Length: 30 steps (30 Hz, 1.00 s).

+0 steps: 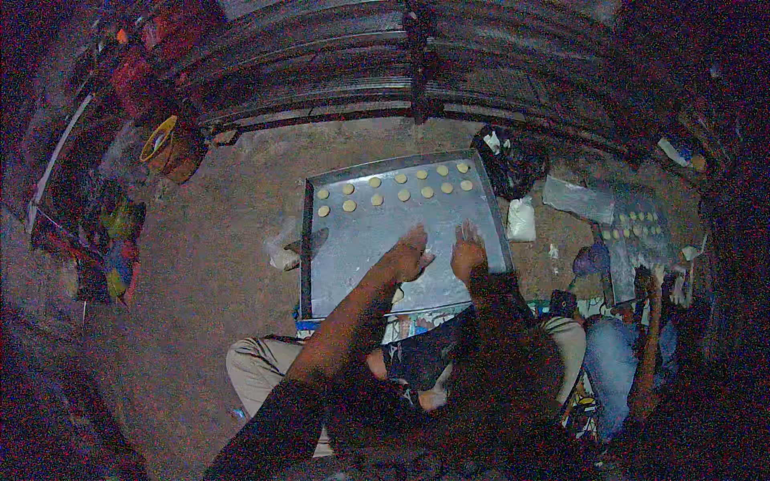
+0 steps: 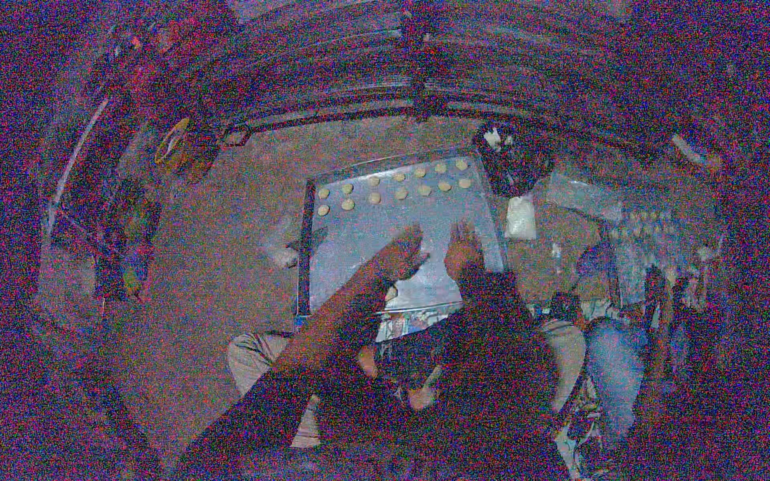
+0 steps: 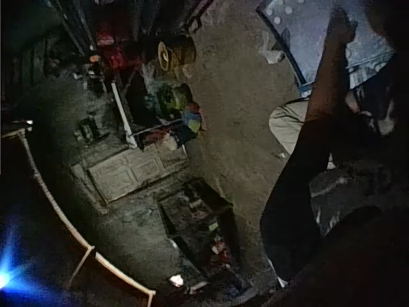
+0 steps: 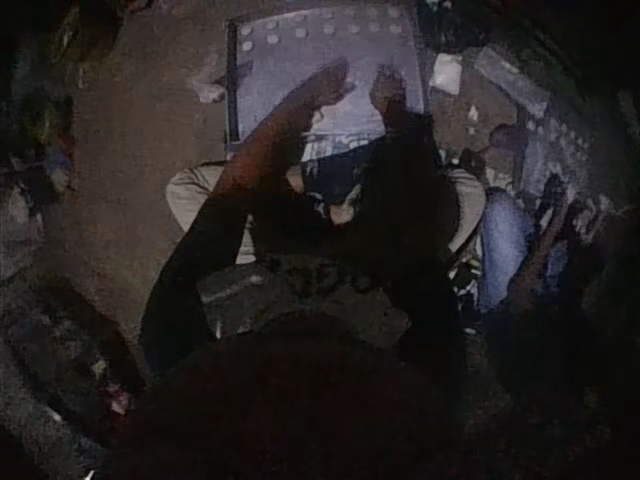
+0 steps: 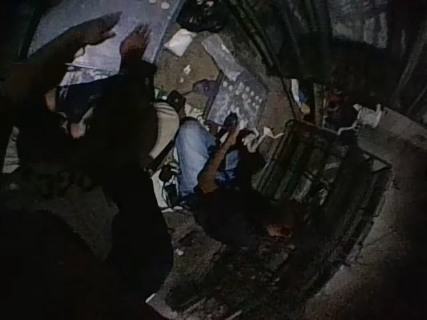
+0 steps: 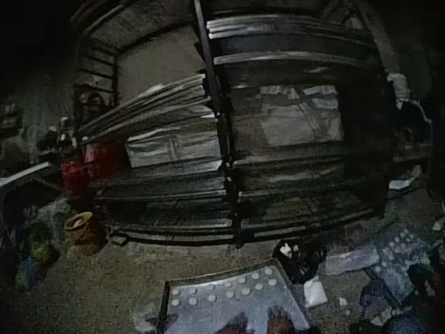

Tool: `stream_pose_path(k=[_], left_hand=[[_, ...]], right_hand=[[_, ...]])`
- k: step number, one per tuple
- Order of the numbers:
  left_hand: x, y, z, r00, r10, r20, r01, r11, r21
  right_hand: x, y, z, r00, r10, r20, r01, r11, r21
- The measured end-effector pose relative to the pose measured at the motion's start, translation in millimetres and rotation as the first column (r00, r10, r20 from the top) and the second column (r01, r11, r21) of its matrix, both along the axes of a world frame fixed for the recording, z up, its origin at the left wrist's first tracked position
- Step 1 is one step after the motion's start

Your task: The person picks up pieces of dough and rolls them into small balls by hand before placing them in rows on a metal tray.

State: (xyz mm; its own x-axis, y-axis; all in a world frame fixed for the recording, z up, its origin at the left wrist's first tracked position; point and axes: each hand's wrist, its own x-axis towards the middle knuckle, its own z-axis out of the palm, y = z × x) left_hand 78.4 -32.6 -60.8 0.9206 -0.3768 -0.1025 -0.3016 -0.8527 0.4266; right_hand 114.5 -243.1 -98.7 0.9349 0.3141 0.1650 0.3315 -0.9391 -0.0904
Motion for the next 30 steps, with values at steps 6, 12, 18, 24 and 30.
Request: stream_pose_path(k=[6, 12, 18, 24, 30], left_hand=[[-48.1, -52.5, 48.6, 0.929, -0.199, -0.313, 0.171, 0.978, -0.116], [-65.1, -23.9, 35.9, 0.977, 0.156, -0.148, -0.097, 0.935, 0.342], [-76.2, 27.6, 21.5, 0.994, 0.084, 0.063, -0.099, 0.946, 0.307], [-66.2, -24.2, 34.9, 0.949, 0.311, 0.053, -0.315, 0.931, 0.186], [-83.0, -52.2, 40.2, 0.957, 0.275, -0.097, -0.233, 0.92, 0.314]], right_hand=[[13.7, -12.6, 49.2, 0.981, -0.01, -0.196, 0.064, 0.96, 0.271], [-18.7, 9.2, 33.0, 0.986, -0.064, -0.157, 0.084, 0.989, 0.123], [-59.6, 47.1, 68.1, 0.899, 0.227, -0.374, -0.14, 0.96, 0.244], [1.3, -8.7, 34.6, 0.992, -0.014, -0.127, 0.069, 0.894, 0.443], [-1.1, 1.2, 48.9, 0.971, -0.014, -0.239, 0.119, 0.895, 0.429]])
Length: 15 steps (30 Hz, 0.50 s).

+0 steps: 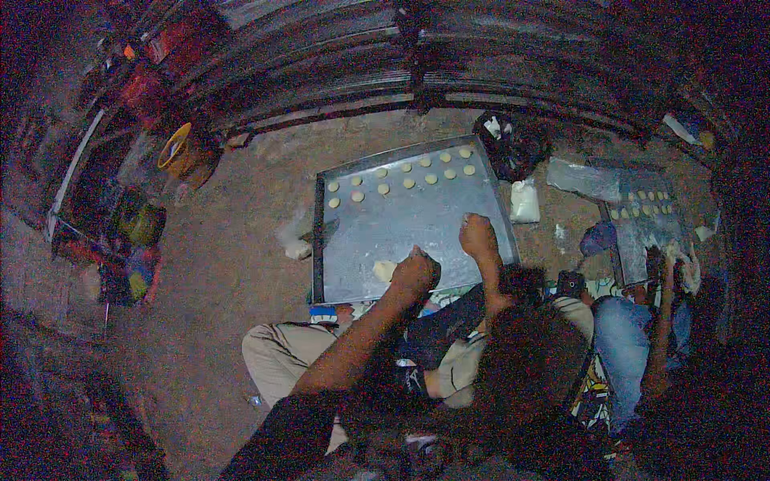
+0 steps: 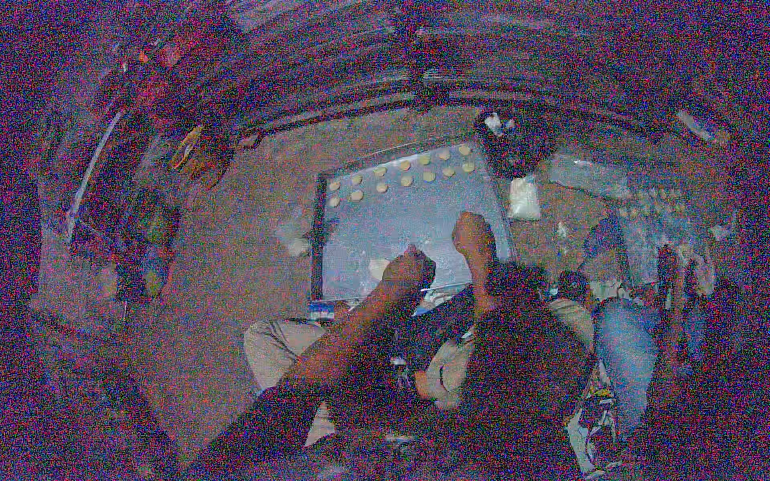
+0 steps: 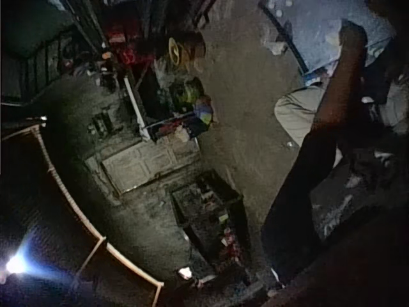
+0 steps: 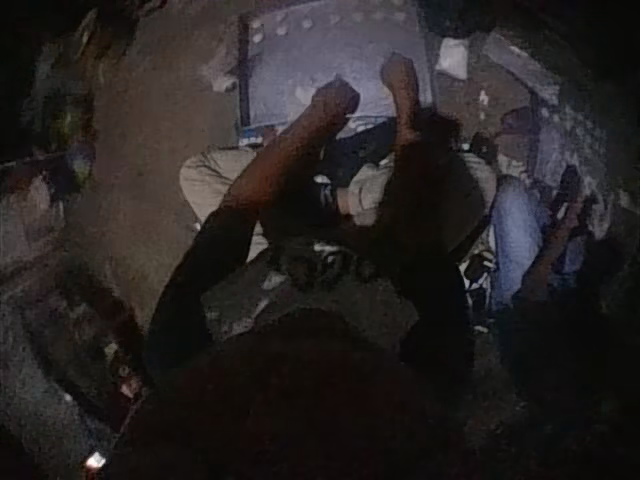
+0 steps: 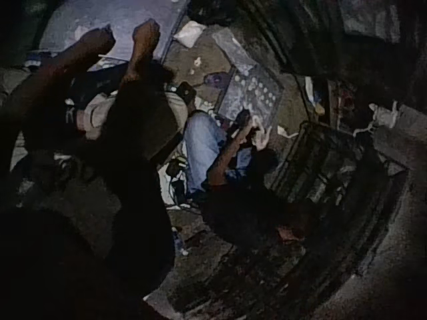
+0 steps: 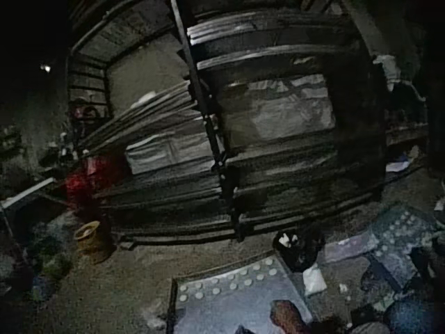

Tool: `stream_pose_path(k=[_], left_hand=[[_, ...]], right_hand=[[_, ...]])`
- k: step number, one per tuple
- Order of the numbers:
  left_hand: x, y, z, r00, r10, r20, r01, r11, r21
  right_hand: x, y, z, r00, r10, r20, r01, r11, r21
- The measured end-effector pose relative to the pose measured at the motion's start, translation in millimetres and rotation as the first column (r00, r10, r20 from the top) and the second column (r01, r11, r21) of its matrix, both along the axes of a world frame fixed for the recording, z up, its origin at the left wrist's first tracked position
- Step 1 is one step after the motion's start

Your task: The person picks up pieces of dough and rolls them into small balls by hand before placing them in rows on a metal tray.

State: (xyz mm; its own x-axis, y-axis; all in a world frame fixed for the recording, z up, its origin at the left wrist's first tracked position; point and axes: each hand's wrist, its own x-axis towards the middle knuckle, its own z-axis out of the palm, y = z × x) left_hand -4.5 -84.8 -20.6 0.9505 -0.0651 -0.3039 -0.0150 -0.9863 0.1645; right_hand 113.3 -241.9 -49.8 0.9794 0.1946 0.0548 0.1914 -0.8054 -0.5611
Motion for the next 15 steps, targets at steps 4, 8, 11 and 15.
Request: stream_pose_path(k=[4, 8, 11, 15], left_hand=[[6.9, 23.5, 32.0, 0.911, -0.4, -0.097, 0.398, 0.916, -0.045], [-6.1, 83.3, -25.7, 0.987, -0.137, -0.086, 0.138, 0.99, 0.01], [-24.1, 88.2, -33.5, 0.991, -0.055, 0.126, 0.044, 0.995, 0.088], [-19.9, 94.7, -39.4, 0.977, -0.065, 0.203, 0.062, 0.998, 0.019]], right_hand=[[-4.9, 1.8, -4.1, 1.0, -0.003, -0.014, 0.003, 1.0, -0.01], [-16.9, 32.5, 1.4, 0.997, 0.075, -0.008, -0.075, 0.997, -0.018], [-15.2, 19.3, -4.1, 0.997, 0.072, 0.0, -0.072, 0.997, -0.037], [-12.9, 18.8, -7.9, 0.992, 0.125, -0.01, -0.125, 0.987, -0.097]])
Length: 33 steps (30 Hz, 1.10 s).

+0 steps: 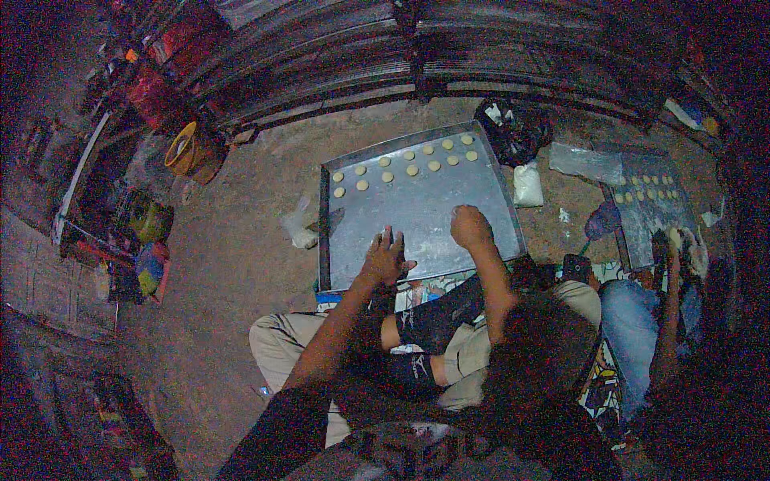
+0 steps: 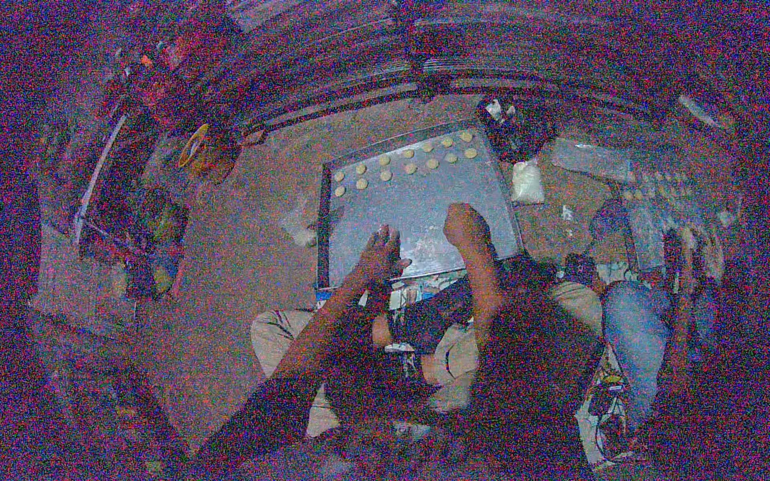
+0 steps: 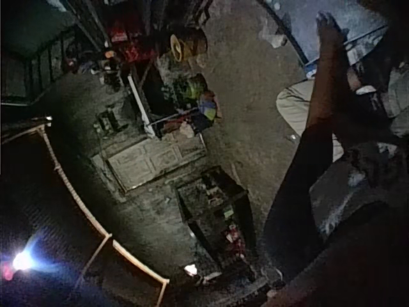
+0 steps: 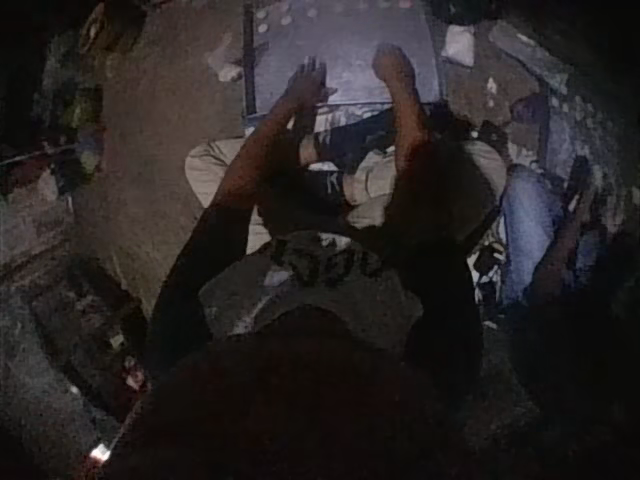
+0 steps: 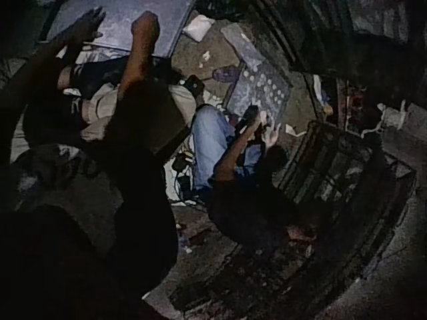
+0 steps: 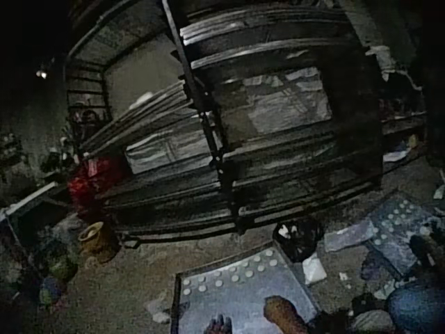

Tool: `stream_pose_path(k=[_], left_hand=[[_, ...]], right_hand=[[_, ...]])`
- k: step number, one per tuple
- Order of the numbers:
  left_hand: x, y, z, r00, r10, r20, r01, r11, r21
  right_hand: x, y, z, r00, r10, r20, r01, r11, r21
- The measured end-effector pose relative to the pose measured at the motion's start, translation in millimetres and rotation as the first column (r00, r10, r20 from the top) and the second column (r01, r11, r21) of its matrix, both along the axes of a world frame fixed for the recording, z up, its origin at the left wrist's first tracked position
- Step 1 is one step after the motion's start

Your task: The person picks up pieces of dough and rolls them into small balls by hand before placing them in rows on a metal tray.

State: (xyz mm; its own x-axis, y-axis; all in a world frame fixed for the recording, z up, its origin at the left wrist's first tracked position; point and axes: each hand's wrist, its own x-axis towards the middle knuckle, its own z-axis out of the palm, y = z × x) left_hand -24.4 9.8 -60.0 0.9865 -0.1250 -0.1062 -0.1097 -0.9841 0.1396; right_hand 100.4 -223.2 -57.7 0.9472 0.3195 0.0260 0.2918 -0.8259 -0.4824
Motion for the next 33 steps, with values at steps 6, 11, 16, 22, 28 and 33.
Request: stream_pose_path(k=[6, 11, 16, 22, 28, 33], left_hand=[[4.3, 8.4, -18.0, 0.999, -0.009, -0.053, 0.01, 1.0, 0.017], [-13.1, 17.1, 2.7, 0.999, -0.034, -0.002, 0.033, 0.983, -0.182], [-8.9, 15.7, 45.9, 0.926, 0.268, -0.267, -0.368, 0.8, -0.474], [6.6, 57.3, 38.8, 0.855, 0.437, 0.279, -0.286, 0.847, -0.449], [17.3, 14.4, 31.7, 0.828, 0.546, 0.126, -0.422, 0.756, -0.499], [8.7, 13.0, 31.7, 0.903, 0.321, 0.286, -0.278, 0.944, -0.179]], right_hand=[[1.0, 1.7, 2.7, 1.0, 0.02, 0.01, -0.019, 0.999, -0.046], [-5.7, 2.8, 3.6, 0.998, 0.029, 0.06, -0.024, 0.997, -0.077], [-9.2, 0.9, 10.2, 0.999, 0.025, 0.033, -0.02, 0.991, -0.131], [-2.6, 5.2, 7.7, 0.996, 0.066, 0.066, -0.055, 0.987, -0.151], [-4.4, 7.9, -2.5, 0.995, 0.087, 0.038, -0.086, 0.996, -0.017], [-6.4, 24.5, -0.8, 0.988, 0.135, 0.078, -0.13, 0.989, -0.074]])
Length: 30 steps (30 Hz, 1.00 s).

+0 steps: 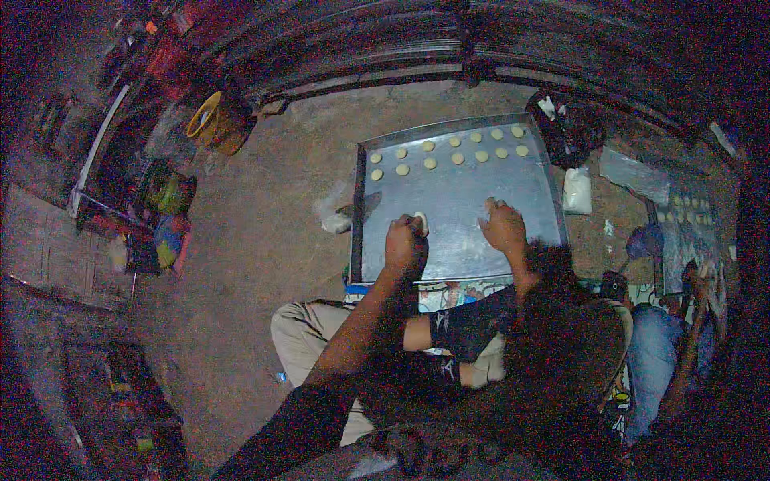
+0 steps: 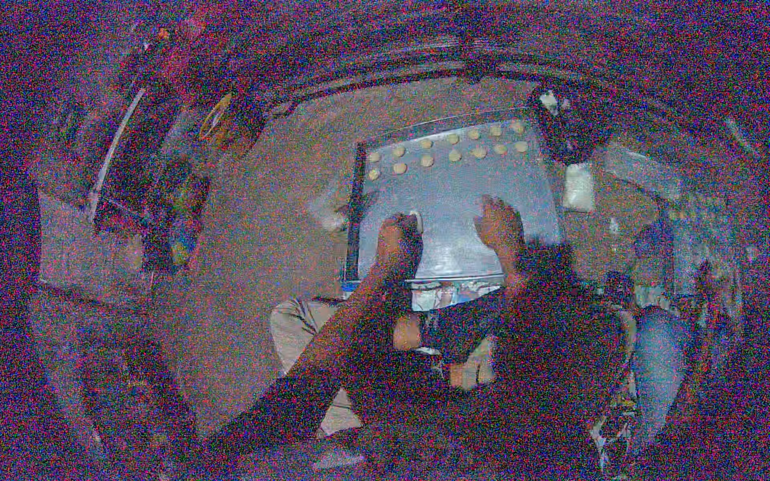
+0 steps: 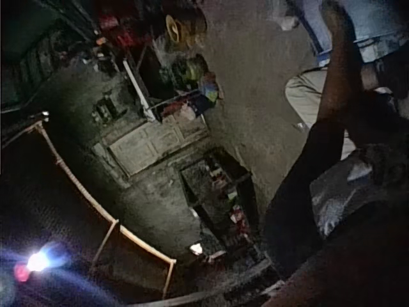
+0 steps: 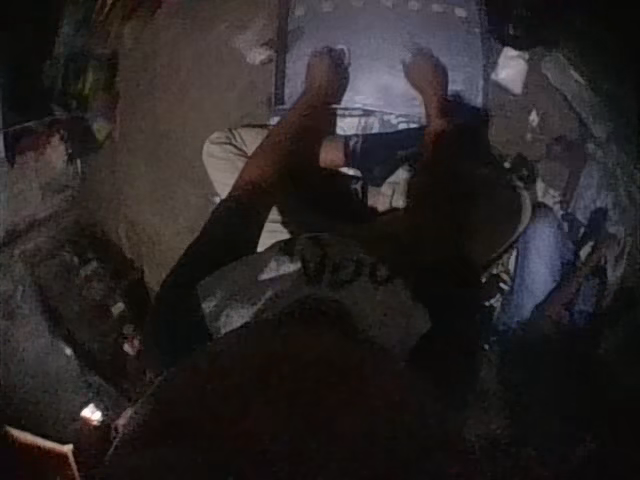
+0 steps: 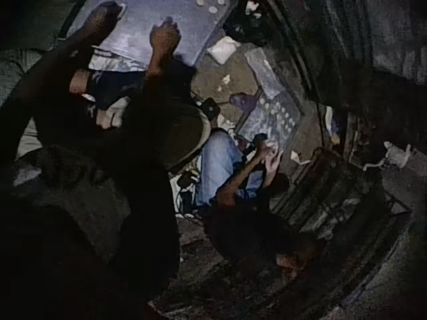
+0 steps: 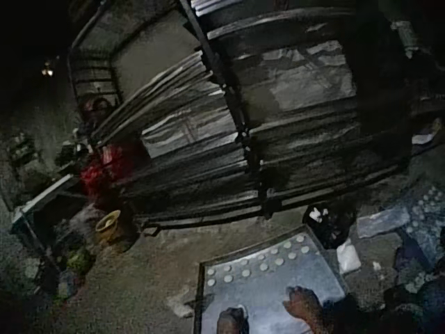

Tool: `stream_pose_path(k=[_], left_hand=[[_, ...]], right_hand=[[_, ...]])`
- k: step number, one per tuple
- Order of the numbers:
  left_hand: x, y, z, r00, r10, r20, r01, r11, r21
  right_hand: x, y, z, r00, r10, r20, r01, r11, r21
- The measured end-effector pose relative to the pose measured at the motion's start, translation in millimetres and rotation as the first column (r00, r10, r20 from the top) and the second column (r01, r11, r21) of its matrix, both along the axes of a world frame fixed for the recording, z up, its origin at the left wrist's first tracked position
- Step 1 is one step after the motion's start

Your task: The person picks up pieces of dough and rolls them into small balls by hand before placing them in rows on a metal tray.

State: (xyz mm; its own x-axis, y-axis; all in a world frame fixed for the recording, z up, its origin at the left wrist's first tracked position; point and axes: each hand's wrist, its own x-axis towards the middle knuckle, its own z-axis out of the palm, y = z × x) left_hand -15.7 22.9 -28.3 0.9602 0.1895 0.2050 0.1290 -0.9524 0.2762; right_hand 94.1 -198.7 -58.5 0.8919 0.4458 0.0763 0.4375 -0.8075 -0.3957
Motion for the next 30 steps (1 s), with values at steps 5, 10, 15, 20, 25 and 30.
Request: stream_pose_path(k=[5, 10, 15, 20, 25, 30], left_hand=[[2.5, -0.1, -5.6, 0.983, -0.135, 0.126, 0.148, 0.983, -0.105], [-2.6, -38.3, -2.4, 0.987, -0.14, 0.083, 0.158, 0.942, -0.297], [-12.9, -42.0, -25.6, 0.921, -0.384, 0.065, 0.369, 0.804, -0.466], [-41.9, 4.5, 37.5, 0.999, 0.009, -0.051, -0.035, 0.849, -0.527], [-64.9, 93.2, -0.3, 0.967, -0.176, -0.184, 0.133, 0.965, -0.224], [-46.9, 50.2, 19.2, 0.955, -0.147, -0.257, 0.056, 0.942, -0.33]], right_hand=[[-0.3, 6.2, 3.0, 0.999, -0.035, -0.034, 0.031, 0.992, -0.125], [3.6, -4.5, -17.7, 0.998, -0.056, 0.033, 0.059, 0.994, -0.094], [-5.2, -3.4, 4.6, 0.999, 0.012, -0.031, -0.015, 0.993, -0.117], [-10.3, -25.6, -19.0, 0.999, 0.009, 0.044, -0.005, 0.997, -0.077], [-7.8, -10.9, -6.5, 0.999, 0.028, 0.018, -0.027, 0.998, -0.065], [0.5, -9.6, -10.4, 1.0, -0.009, 0.004, 0.009, 0.998, -0.064]])
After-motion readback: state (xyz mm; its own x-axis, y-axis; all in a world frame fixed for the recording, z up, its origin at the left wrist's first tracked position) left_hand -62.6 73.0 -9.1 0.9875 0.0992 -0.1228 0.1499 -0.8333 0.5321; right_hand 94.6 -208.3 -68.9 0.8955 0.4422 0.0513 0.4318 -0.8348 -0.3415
